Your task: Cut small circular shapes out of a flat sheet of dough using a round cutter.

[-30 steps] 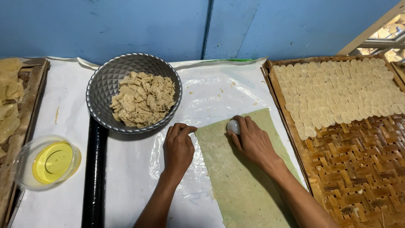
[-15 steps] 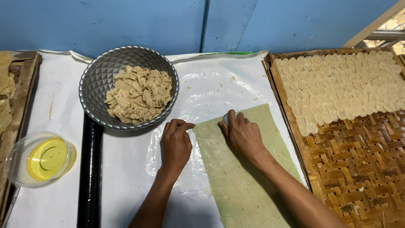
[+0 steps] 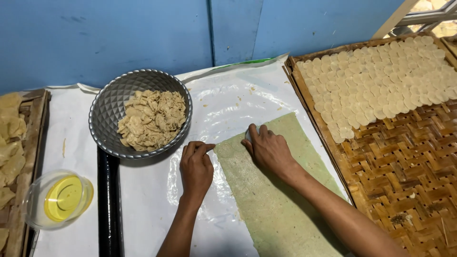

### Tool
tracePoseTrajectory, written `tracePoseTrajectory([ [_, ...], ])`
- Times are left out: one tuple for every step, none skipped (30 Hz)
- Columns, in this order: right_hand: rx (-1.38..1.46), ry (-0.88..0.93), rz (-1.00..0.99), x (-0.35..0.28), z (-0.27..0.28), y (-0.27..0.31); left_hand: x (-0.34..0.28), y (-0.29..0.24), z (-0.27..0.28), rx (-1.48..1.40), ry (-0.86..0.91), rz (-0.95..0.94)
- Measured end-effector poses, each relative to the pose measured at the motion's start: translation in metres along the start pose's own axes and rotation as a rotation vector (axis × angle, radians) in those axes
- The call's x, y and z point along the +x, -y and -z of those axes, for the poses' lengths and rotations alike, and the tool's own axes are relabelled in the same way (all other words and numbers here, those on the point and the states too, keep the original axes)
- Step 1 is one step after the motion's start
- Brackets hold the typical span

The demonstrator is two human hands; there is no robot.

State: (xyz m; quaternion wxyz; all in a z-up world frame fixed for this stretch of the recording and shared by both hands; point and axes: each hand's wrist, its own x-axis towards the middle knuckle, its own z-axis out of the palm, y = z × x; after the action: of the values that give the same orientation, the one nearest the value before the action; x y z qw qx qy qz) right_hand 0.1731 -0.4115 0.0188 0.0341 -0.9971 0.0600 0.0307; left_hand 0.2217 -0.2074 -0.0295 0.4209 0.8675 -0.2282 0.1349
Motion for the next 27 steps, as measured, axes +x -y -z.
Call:
tracePoseTrajectory([
  [-0.001,-0.005,-0.003,-0.003,0.008,-0.001,0.001,-0.001,-0.001,-0.002,-0.001,-0.006],
  [0.107,0.042,-0.012,-0.006,0.016,0.000,0.001,-0.001,0.000,0.002,-0.005,-0.005],
  [0.215,0.089,-0.020,-0.008,0.024,0.001,0.000,-0.001,0.000,0.006,-0.009,-0.004],
  [0.215,0.083,-0.017,-0.011,0.025,-0.004,-0.001,-0.001,0.001,0.009,-0.013,-0.007],
  [0.318,0.029,-0.042,-0.013,0.026,-0.008,-0.001,-0.001,0.002,-0.003,-0.007,0.005],
  [0.418,-0.023,-0.068,-0.016,0.027,-0.014,-0.001,-0.002,0.001,-0.019,0.000,0.020],
  [0.415,-0.027,-0.066,-0.014,0.020,-0.025,0.001,-0.002,0.002,-0.020,-0.005,0.018],
  [0.411,-0.074,-0.099,-0.014,0.013,-0.037,0.001,-0.002,0.002,-0.020,-0.001,0.022],
  [0.408,-0.122,-0.131,-0.014,0.005,-0.049,0.000,-0.002,0.002,-0.019,0.002,0.026],
  [0.404,-0.121,-0.129,-0.014,0.002,-0.054,0.000,-0.002,0.002,-0.021,0.000,0.028],
  [0.353,-0.115,-0.106,-0.014,0.000,-0.060,0.000,-0.002,0.002,-0.019,0.003,0.028],
  [0.305,-0.110,-0.086,-0.015,-0.003,-0.065,0.001,-0.002,0.002,-0.015,0.010,0.026],
  [0.304,-0.110,-0.088,-0.017,0.001,-0.062,0.001,-0.001,0.002,-0.016,0.011,0.025],
  [0.278,-0.093,-0.067,-0.019,0.005,-0.058,0.000,0.000,0.002,-0.012,0.011,0.025],
  [0.252,-0.075,-0.046,-0.022,0.010,-0.054,0.000,0.001,0.001,-0.008,0.011,0.024],
  [0.253,-0.073,-0.045,-0.020,0.010,-0.053,0.000,0.000,0.001,-0.007,0.012,0.026],
  [0.222,-0.075,-0.030,-0.019,0.010,-0.053,-0.001,0.000,0.001,-0.006,0.011,0.025],
  [0.193,-0.080,-0.015,-0.016,0.011,-0.052,0.000,0.000,0.002,-0.004,0.009,0.021],
  [0.195,-0.080,-0.015,-0.014,0.009,-0.053,0.000,-0.001,0.002,-0.002,0.010,0.020],
  [0.178,-0.076,-0.003,-0.013,0.008,-0.053,0.001,-0.002,0.003,-0.005,0.014,0.024],
  [0.161,-0.073,0.009,-0.012,0.006,-0.053,0.001,-0.003,0.003,-0.009,0.019,0.028],
  [0.163,-0.070,0.005,-0.010,0.005,-0.052,0.001,-0.002,0.003,-0.008,0.024,0.028],
  [0.117,-0.056,0.006,-0.009,0.005,-0.051,0.002,-0.001,0.003,-0.006,0.016,0.015],
  [0.071,-0.039,0.007,-0.008,0.004,-0.051,0.001,-0.001,0.002,-0.004,0.010,0.006],
  [0.073,-0.033,0.003,-0.005,-0.002,-0.051,0.001,-0.001,0.002,-0.005,0.016,0.008],
  [0.047,-0.043,-0.003,-0.001,-0.008,-0.052,0.001,-0.002,0.003,0.001,0.007,0.002],
  [0.021,-0.052,-0.009,0.003,-0.013,-0.053,0.002,-0.003,0.003,0.008,-0.002,-0.005],
])
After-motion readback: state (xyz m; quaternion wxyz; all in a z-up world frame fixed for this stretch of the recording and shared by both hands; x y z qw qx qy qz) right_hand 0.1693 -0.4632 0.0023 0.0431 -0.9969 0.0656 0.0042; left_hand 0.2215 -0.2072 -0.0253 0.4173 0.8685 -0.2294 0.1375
